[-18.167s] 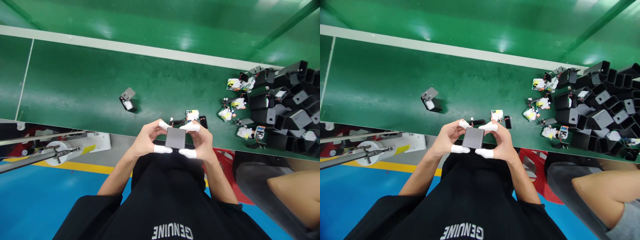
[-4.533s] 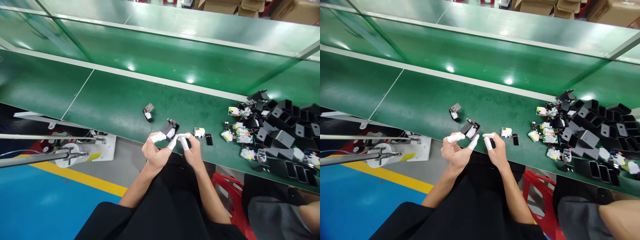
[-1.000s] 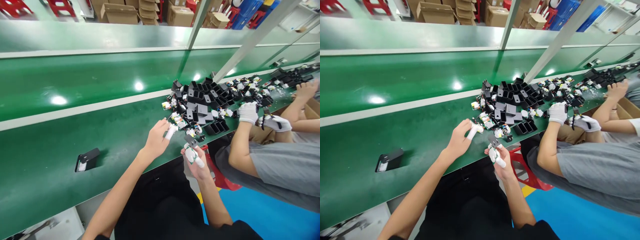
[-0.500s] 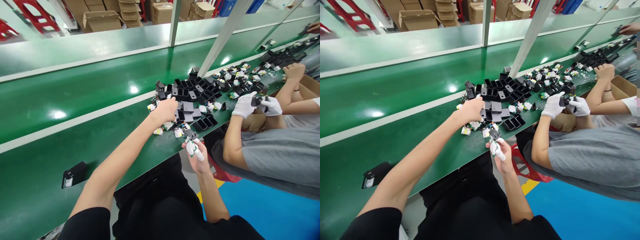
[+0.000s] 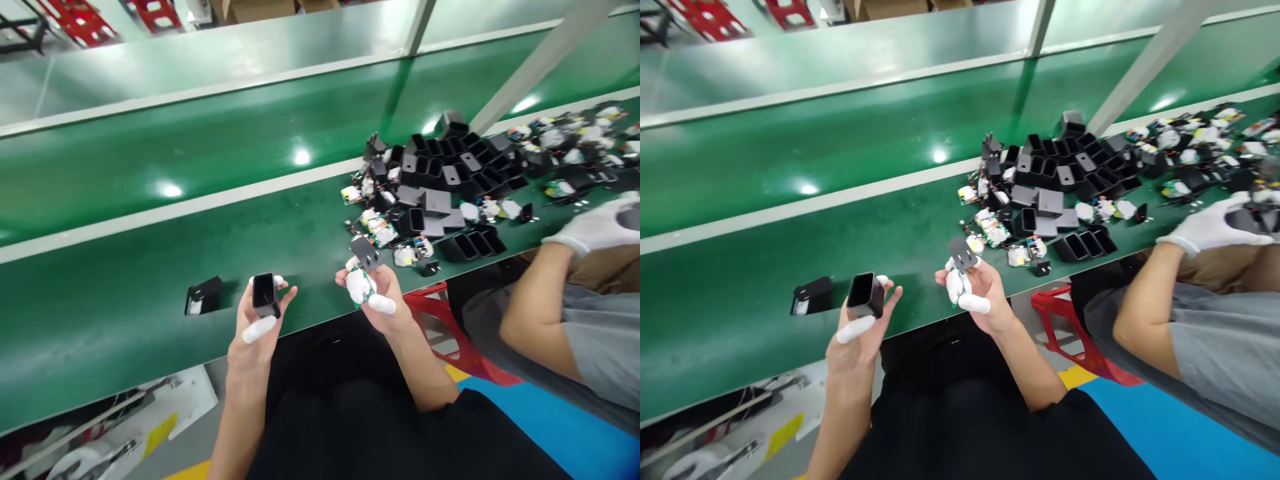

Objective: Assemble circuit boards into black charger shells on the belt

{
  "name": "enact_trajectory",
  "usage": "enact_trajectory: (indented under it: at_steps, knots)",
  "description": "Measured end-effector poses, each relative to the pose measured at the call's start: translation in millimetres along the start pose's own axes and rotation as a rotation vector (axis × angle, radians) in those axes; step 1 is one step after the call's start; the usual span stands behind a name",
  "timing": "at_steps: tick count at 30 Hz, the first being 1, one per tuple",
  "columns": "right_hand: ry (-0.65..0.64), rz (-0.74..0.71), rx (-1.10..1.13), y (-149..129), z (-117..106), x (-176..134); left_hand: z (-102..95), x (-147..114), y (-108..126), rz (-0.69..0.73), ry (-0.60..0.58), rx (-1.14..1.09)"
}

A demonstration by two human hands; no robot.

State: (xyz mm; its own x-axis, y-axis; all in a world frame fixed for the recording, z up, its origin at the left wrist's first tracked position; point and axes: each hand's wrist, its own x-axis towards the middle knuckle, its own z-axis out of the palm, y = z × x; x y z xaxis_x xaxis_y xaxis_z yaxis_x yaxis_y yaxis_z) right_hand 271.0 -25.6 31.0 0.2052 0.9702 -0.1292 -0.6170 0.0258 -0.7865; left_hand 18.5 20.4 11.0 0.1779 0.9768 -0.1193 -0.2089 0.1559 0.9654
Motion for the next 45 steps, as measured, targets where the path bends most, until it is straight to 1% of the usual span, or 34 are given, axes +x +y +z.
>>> enact_trajectory:
  at_steps: [2, 3, 5, 8, 11, 13, 15, 19, 21, 22, 24, 26, 29, 33, 35, 39, 40, 43, 45]
  knots:
    - [-0.082, 0.091, 0.057, 19, 18, 6, -14.9, -19, -3, 0.003, 0.04, 0.074]
    - [-0.11, 0.12, 0.06, 28, 25, 8, -19.6, -24, -3, 0.017, 0.051, 0.121]
    - [-0.143, 0.13, 0.024, 45, 36, 11, -27.5, -27, 1, 0.077, 0.047, 0.208]
    - [-0.194, 0.116, -0.051, 63, 44, 14, -40.3, -24, 3, 0.19, -0.042, 0.289]
    - [-0.264, 0.123, -0.097, 71, 45, 17, -50.7, -19, 1, 0.21, -0.123, 0.32]
    - [-0.285, 0.099, -0.132, 72, 45, 19, -52.7, -15, -2, 0.196, -0.138, 0.329]
    - [-0.281, 0.073, -0.158, 73, 46, 20, -50.3, -12, -5, 0.2, -0.119, 0.322]
    - [-0.225, 0.06, -0.167, 77, 48, 19, -41.1, -10, -11, 0.227, 0.033, 0.372]
    - [-0.179, 0.064, -0.168, 80, 50, 19, -38.7, -11, -15, 0.218, 0.073, 0.405]
    - [-0.156, 0.074, -0.168, 81, 51, 19, -38.4, -12, -17, 0.215, 0.075, 0.409]
    - [-0.123, 0.109, -0.16, 82, 54, 19, -39.4, -13, -20, 0.218, 0.053, 0.415]
    - [-0.1, 0.131, -0.149, 82, 58, 18, -41.8, -13, -20, 0.234, -0.005, 0.444]
    - [-0.092, 0.101, -0.148, 84, 58, 18, -46.4, -13, -16, 0.253, -0.097, 0.518]
    - [-0.17, 0.0, -0.175, 86, 55, 21, -52.3, -10, -12, 0.238, -0.128, 0.63]
    - [-0.214, -0.034, -0.211, 84, 56, 22, -54.5, -9, -16, 0.24, -0.15, 0.578]
    - [-0.273, -0.102, -0.276, 77, 63, 24, -55.7, -9, -28, 0.253, -0.235, 0.381]
    - [-0.286, -0.123, -0.291, 75, 64, 24, -55.2, -9, -30, 0.26, -0.234, 0.356]
    - [-0.342, -0.169, -0.367, 69, 64, 24, -52.9, -10, -32, 0.294, -0.178, 0.341]
    - [-0.382, -0.196, -0.425, 66, 63, 23, -51.8, -10, -31, 0.329, -0.167, 0.324]
